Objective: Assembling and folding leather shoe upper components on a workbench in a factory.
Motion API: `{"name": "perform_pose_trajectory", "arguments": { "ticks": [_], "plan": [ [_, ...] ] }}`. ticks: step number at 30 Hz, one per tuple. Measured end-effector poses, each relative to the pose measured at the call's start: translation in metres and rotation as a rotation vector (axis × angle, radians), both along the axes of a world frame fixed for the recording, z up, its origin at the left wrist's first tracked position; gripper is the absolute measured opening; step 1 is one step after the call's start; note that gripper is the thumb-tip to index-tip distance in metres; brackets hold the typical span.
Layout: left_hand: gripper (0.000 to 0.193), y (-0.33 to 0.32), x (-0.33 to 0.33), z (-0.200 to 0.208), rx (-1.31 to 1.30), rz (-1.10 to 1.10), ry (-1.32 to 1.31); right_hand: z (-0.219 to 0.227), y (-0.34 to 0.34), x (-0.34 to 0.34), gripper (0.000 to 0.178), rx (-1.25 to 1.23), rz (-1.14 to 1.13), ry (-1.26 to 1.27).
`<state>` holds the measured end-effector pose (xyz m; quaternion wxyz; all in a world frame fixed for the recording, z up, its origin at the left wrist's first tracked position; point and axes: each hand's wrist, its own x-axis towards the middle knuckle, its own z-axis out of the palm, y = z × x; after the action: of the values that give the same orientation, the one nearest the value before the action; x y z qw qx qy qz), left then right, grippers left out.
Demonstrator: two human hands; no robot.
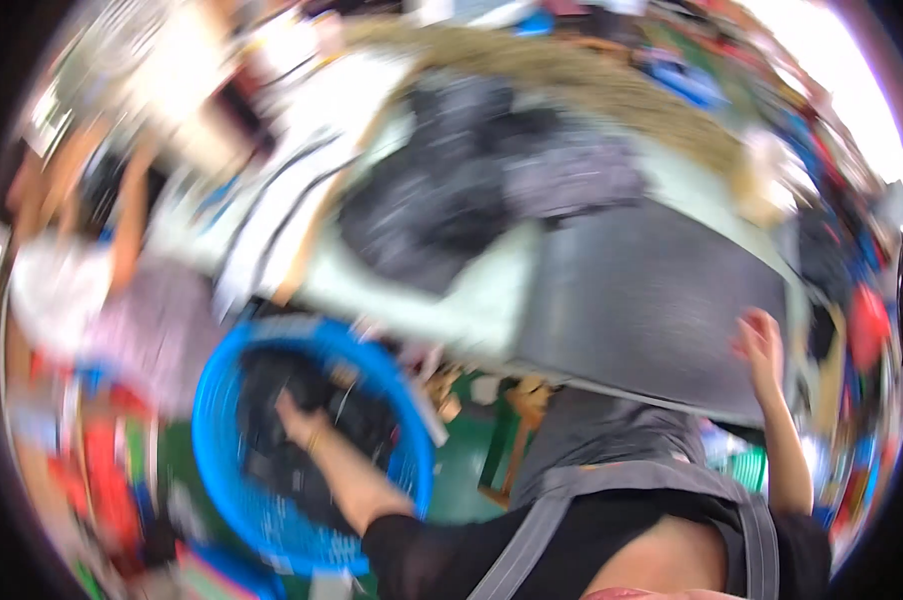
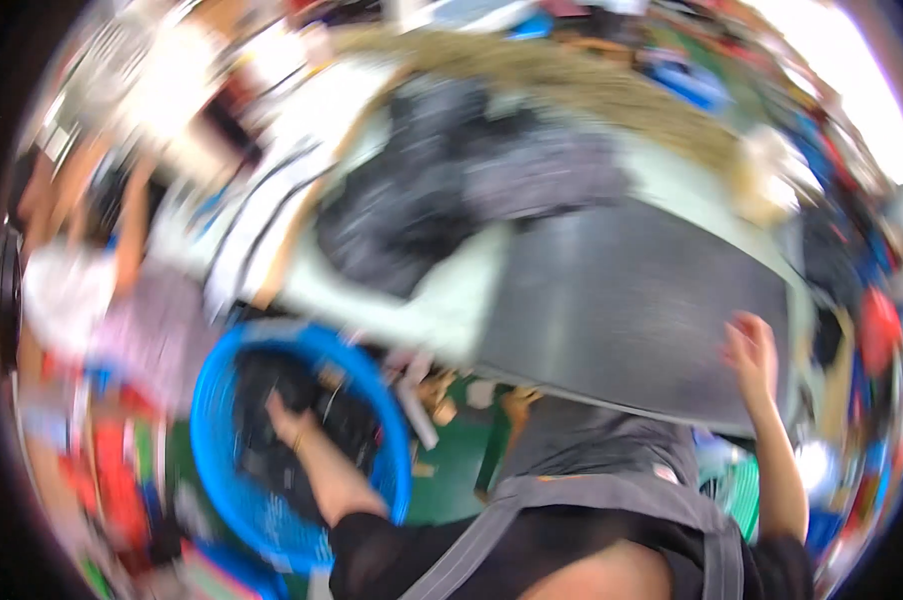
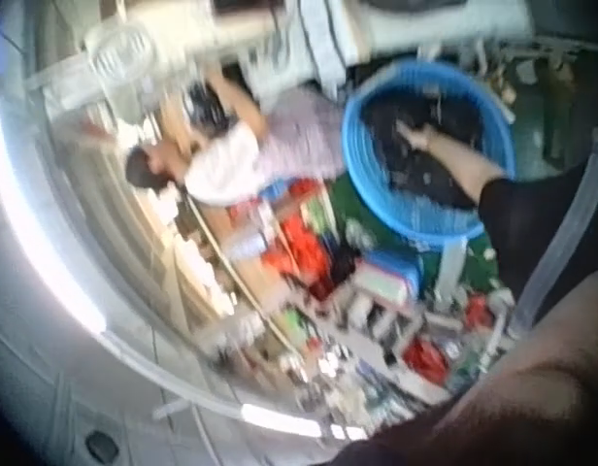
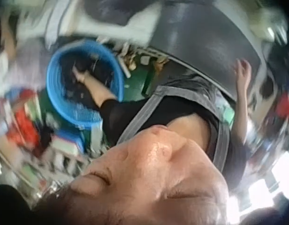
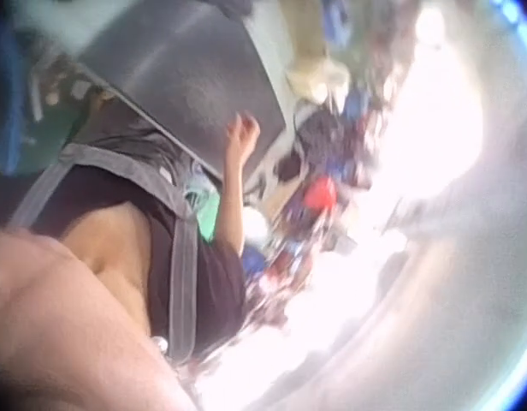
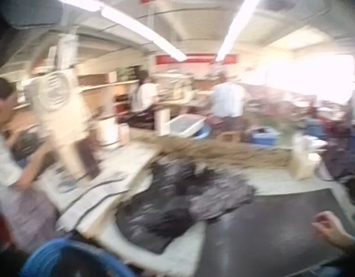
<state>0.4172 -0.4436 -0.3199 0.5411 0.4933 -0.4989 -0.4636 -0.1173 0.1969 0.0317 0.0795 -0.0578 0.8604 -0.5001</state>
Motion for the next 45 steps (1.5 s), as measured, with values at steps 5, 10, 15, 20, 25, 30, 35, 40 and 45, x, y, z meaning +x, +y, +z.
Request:
{"name": "perform_pose_trajectory", "arguments": {
  "ticks": [5,10,15,20,25,30,35,40,45],
  "plan": [
    [0.055,-0.016,-0.080,0.014,0.371,0.150,0.455,0.004,0.011,0.008,0.034,0.186,0.071,0.178],
    [0.047,-0.009,-0.091,0.025,0.388,-0.172,-0.614,0.003,0.031,0.009,0.032,0.279,0.060,0.411],
    [0.042,-0.031,-0.103,0.082,0.169,-0.167,-1.379,-0.005,0.118,-0.051,0.035,-0.107,-0.427,0.232],
    [0.043,-0.039,-0.171,0.142,0.067,-0.153,-1.103,0.003,0.288,-0.136,0.044,-0.314,-0.914,0.263],
    [0.043,-0.003,-0.234,0.178,0.025,-0.109,-0.789,-0.011,0.384,-0.220,0.085,-0.407,-1.076,0.051],
    [0.044,0.021,-0.275,0.196,-0.004,-0.069,-0.505,-0.046,0.418,-0.291,0.097,-0.577,-1.333,0.424],
    [0.044,0.048,-0.226,0.231,-0.013,0.013,-0.346,-0.035,0.390,-0.322,0.136,-0.706,-0.995,0.537],
    [0.068,0.093,-0.163,0.242,-0.027,0.109,-0.212,-0.035,0.358,-0.332,0.125,-0.006,-0.967,0.546],
    [0.038,0.265,-0.352,0.358,-0.080,-0.235,-0.050,-0.022,0.398,-0.336,0.111,-0.065,-1.072,0.600]
  ]
}}
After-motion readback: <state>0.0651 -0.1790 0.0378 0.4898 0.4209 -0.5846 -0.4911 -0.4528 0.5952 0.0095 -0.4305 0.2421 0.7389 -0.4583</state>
